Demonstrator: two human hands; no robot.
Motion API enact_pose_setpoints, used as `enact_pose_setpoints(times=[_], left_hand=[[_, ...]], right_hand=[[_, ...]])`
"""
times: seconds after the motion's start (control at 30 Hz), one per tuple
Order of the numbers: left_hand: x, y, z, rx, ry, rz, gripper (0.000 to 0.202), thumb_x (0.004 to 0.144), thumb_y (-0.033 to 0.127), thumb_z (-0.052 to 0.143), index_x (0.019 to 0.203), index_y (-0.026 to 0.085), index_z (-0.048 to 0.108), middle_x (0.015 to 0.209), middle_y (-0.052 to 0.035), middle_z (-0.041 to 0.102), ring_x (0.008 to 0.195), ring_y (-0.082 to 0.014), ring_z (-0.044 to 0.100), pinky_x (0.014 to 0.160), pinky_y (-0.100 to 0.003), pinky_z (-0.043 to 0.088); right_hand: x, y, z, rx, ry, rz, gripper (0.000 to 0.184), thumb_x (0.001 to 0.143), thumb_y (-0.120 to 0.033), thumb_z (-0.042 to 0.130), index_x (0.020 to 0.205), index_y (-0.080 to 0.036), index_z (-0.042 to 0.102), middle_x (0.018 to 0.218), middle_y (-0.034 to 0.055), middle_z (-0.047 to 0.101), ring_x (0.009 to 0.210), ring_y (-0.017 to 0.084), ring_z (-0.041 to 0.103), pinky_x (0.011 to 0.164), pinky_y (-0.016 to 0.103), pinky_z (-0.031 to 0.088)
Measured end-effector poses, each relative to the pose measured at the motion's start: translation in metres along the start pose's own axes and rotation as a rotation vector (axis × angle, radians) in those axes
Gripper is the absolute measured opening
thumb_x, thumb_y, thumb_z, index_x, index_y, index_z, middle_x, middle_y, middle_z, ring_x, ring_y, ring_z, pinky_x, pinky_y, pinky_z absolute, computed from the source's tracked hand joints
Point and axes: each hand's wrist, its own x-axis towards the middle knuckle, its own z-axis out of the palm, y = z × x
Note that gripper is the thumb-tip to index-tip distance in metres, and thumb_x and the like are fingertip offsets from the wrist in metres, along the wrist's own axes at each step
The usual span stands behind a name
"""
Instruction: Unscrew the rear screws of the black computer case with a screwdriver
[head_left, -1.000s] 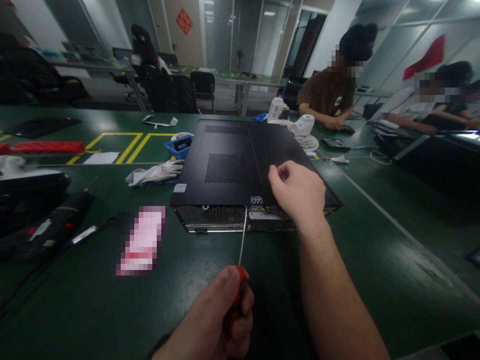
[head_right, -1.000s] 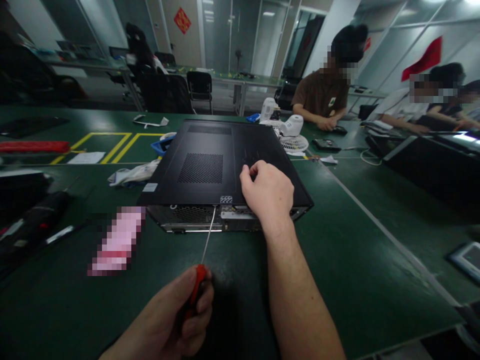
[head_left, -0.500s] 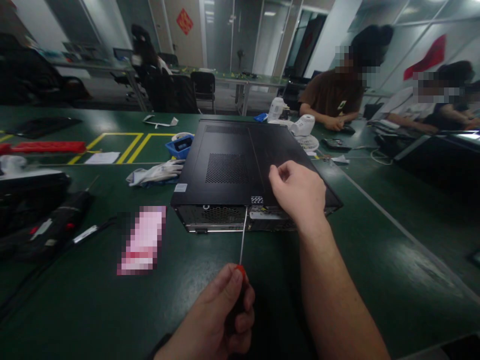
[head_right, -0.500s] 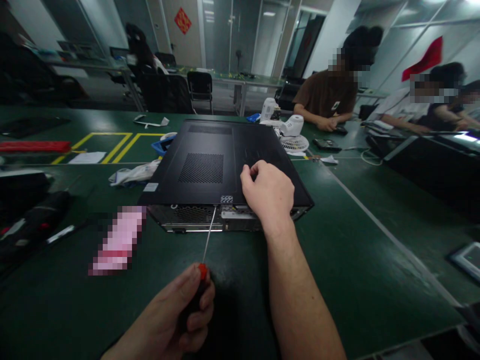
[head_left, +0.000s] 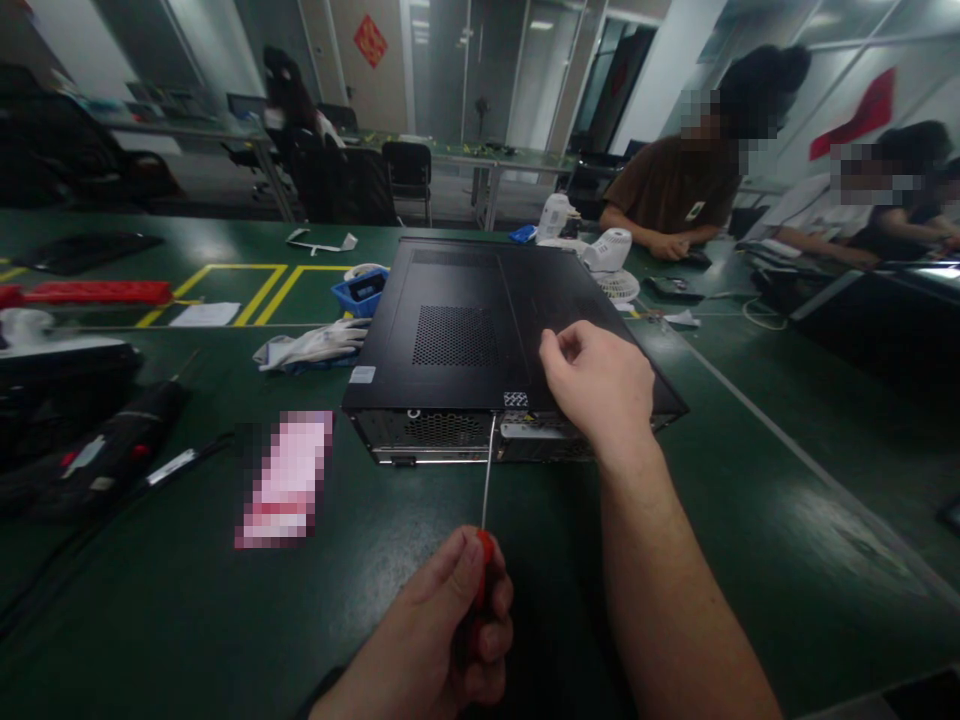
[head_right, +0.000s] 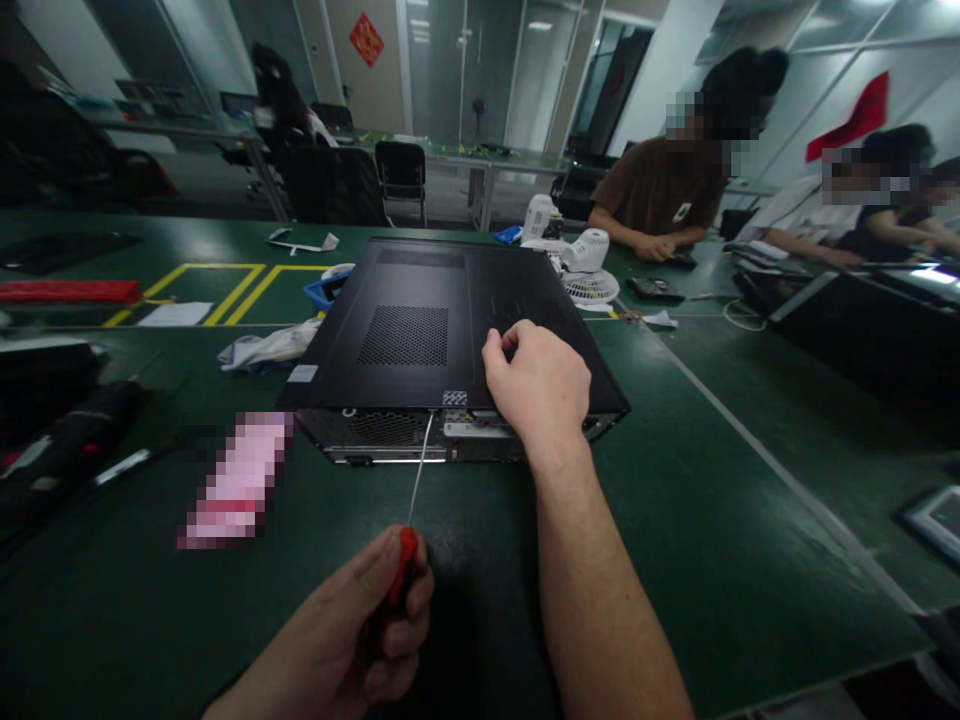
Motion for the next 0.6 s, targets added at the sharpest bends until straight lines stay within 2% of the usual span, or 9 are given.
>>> enact_pose_setpoints(times=[0.1, 0.2, 0.27, 0.4, 0.5, 0.6], left_hand=[[0.0007, -0.0002, -0.0015, 0.0, -0.004, -0.028, 0.04, 0.09, 0.056, 0.067, 0.1, 0.018, 0.06, 0.078, 0.0015, 0.054, 0.06, -0.0057, 0.048, 0.052, -0.019, 0.024], [0.0015, -0.0014, -0.0038, 0.015, -0.029, -0.013, 0.041, 0.093, 0.059, 0.06, 0.106, 0.02, 0.06, 0.074, 0.0035, 0.052, 0.053, -0.0045, 0.042, 0.049, -0.02, 0.022], [0.0015, -0.0018, -0.0041, 0.02, -0.038, 0.013, 0.038, 0.092, 0.058, 0.062, 0.104, 0.022, 0.058, 0.073, 0.0049, 0.051, 0.05, -0.0037, 0.037, 0.048, -0.021, 0.02], [0.0008, 0.0003, -0.0017, 0.022, -0.014, 0.007, 0.035, 0.089, 0.05, 0.07, 0.092, 0.02, 0.054, 0.079, 0.0039, 0.053, 0.056, -0.0035, 0.042, 0.05, -0.02, 0.021], [0.0004, 0.0019, -0.0007, 0.02, -0.016, -0.017, 0.037, 0.091, 0.054, 0.066, 0.098, 0.018, 0.06, 0.08, 0.0019, 0.053, 0.06, -0.0048, 0.046, 0.051, -0.019, 0.023], [-0.0002, 0.0015, -0.0011, 0.022, -0.028, -0.014, 0.041, 0.09, 0.057, 0.065, 0.105, 0.02, 0.061, 0.079, 0.0023, 0.052, 0.058, -0.0049, 0.044, 0.051, -0.019, 0.022]], right_hand=[[0.0001, -0.0003, -0.0003, -0.004, -0.008, 0.004, 0.033, 0.095, -0.049, 0.052, 0.08, -0.024, 0.068, 0.082, 0.0056, 0.072, 0.075, 0.022, 0.061, 0.062, 0.033, 0.03], [0.0005, -0.0004, -0.0001, -0.004, -0.011, 0.009, 0.034, 0.095, -0.049, 0.052, 0.08, -0.024, 0.068, 0.082, 0.0058, 0.072, 0.075, 0.022, 0.061, 0.062, 0.033, 0.03], [0.0007, -0.0004, 0.0, -0.003, -0.013, 0.008, 0.034, 0.096, -0.049, 0.052, 0.08, -0.024, 0.068, 0.082, 0.0057, 0.072, 0.075, 0.022, 0.061, 0.062, 0.033, 0.03], [0.0006, 0.0, 0.0002, -0.007, -0.008, -0.002, 0.034, 0.096, -0.049, 0.051, 0.081, -0.023, 0.068, 0.082, 0.0058, 0.072, 0.075, 0.022, 0.061, 0.062, 0.032, 0.03], [0.0004, 0.0006, 0.0009, -0.003, 0.001, -0.005, 0.034, 0.096, -0.049, 0.052, 0.08, -0.023, 0.068, 0.081, 0.0056, 0.072, 0.074, 0.021, 0.06, 0.062, 0.032, 0.029], [0.0002, 0.0007, 0.0012, 0.0, 0.005, -0.007, 0.034, 0.096, -0.048, 0.052, 0.08, -0.023, 0.068, 0.081, 0.0054, 0.072, 0.073, 0.021, 0.06, 0.062, 0.032, 0.029]])
